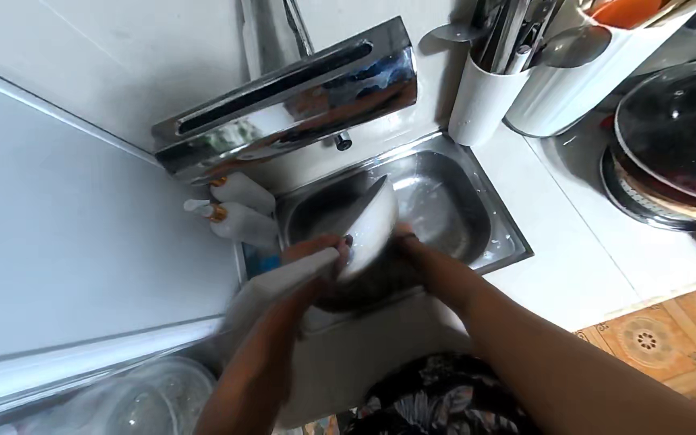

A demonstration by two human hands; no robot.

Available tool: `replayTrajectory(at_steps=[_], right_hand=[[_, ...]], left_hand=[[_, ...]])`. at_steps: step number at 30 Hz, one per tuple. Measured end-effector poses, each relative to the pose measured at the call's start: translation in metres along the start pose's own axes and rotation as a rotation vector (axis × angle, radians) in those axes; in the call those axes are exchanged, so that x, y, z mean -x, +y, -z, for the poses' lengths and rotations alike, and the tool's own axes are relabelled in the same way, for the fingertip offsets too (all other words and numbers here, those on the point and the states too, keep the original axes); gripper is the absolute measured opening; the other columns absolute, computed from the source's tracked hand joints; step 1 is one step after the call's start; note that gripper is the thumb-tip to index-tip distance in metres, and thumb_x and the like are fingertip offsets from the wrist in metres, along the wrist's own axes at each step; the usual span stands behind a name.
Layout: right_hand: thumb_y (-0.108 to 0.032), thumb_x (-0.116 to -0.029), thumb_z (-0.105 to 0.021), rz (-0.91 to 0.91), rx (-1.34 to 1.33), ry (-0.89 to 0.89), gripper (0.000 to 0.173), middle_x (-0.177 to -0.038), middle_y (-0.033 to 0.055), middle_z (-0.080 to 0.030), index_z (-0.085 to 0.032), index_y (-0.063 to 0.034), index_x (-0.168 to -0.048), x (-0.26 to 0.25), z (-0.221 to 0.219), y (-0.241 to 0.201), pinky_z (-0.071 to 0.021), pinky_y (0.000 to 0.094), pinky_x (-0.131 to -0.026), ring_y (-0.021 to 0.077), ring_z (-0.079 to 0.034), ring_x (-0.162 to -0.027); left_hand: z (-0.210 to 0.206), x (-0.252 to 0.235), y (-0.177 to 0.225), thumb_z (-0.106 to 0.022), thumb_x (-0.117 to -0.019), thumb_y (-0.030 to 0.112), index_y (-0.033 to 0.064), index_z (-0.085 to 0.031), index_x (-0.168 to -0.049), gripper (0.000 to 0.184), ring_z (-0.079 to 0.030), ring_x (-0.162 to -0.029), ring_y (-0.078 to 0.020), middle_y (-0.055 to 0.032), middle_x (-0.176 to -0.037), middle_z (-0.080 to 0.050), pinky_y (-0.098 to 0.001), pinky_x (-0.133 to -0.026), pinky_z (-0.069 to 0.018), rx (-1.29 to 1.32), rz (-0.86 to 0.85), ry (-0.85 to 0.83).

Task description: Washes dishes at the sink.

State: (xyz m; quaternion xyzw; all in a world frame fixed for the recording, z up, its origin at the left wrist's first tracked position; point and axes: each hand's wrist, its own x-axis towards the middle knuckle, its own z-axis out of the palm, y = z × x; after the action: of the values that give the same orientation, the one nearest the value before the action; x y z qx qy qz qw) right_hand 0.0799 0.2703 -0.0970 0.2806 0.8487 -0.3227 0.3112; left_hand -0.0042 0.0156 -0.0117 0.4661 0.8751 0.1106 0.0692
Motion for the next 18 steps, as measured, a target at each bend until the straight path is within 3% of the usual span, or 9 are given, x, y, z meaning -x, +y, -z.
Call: replayTrajectory(at_steps=[3, 5, 8, 12, 14, 18], right_hand=[[-0.019, -0.1020, -0.060, -0.042, 0.046, 0.078, 0.034, -0.132, 0.0285, -0.063, -0.065, 0.0058, -0.124, 0.015, 0.024, 0.023, -0.0480, 0.0656, -0.096, 0.0459, -0.060, -0.124], [-0.026, -0.1012, -0.062, -0.132, -0.023, 0.173, 0.037, -0.129, 0.0277, -0.065, -0.067, 0.0041, -0.122, 0.011, 0.041, 0.057, -0.0485, 0.0672, -0.094, 0.0460, -0.061, -0.122], [-0.042, -0.0959, -0.069, -0.223, -0.181, 0.295, 0.047, -0.124, 0.0258, -0.067, -0.070, -0.0012, -0.120, 0.014, 0.073, 0.111, -0.0489, 0.0671, -0.096, 0.0441, -0.063, -0.119], [-0.034, -0.0922, -0.076, -0.114, -0.247, 0.371, 0.041, -0.111, 0.0276, -0.069, -0.070, 0.0014, -0.113, 0.058, 0.097, 0.124, -0.0484, 0.0682, -0.092, 0.0459, -0.065, -0.108], [-0.036, -0.0905, -0.078, -0.105, -0.239, 0.419, 0.044, -0.109, 0.0272, -0.069, -0.070, 0.0010, -0.113, 0.073, 0.101, 0.130, -0.0485, 0.0686, -0.090, 0.0458, -0.066, -0.106], [-0.029, -0.0907, -0.078, -0.066, -0.463, 0.511, 0.038, -0.102, 0.0243, -0.071, -0.070, 0.0018, -0.111, 0.091, 0.100, 0.146, -0.0514, 0.0636, -0.089, 0.0400, -0.068, -0.097]], left_hand=[[0.007, -0.021, 0.031, -0.057, -0.1022, 0.028, 0.0122, -0.070, -0.105, 0.021, -0.068, -0.088, -0.0166, -0.0044, -0.095, -0.069, -0.0381, -0.080, -0.0577, 0.120, -0.078, -0.032], [0.003, -0.033, 0.046, -0.060, -0.1000, 0.031, 0.0139, -0.070, -0.097, 0.020, -0.067, -0.081, -0.0163, -0.0031, -0.087, -0.067, -0.0392, -0.073, -0.0568, 0.135, -0.121, -0.040], [-0.030, -0.049, 0.047, -0.064, -0.0970, 0.035, 0.0170, -0.071, -0.093, 0.020, -0.067, -0.075, -0.0145, -0.0005, -0.081, -0.067, -0.0386, -0.066, -0.0567, 0.217, -0.328, 0.099], [-0.071, -0.057, 0.063, -0.063, -0.0972, 0.040, 0.0200, -0.069, -0.090, 0.023, -0.069, -0.073, -0.0149, 0.0024, -0.077, -0.068, -0.0380, -0.066, -0.0581, -0.053, -0.411, 0.146], [-0.097, -0.054, 0.049, -0.058, -0.1012, 0.043, 0.0211, -0.068, -0.092, 0.026, -0.069, -0.079, -0.0142, 0.0039, -0.081, -0.069, -0.0382, -0.076, -0.0584, -0.038, -0.451, 0.145], [-0.128, -0.036, 0.000, -0.050, -0.1050, 0.047, 0.0236, -0.067, -0.112, 0.030, -0.069, -0.101, -0.0172, 0.0024, -0.102, -0.072, -0.0426, -0.097, -0.0539, -0.047, -0.500, -0.050]])
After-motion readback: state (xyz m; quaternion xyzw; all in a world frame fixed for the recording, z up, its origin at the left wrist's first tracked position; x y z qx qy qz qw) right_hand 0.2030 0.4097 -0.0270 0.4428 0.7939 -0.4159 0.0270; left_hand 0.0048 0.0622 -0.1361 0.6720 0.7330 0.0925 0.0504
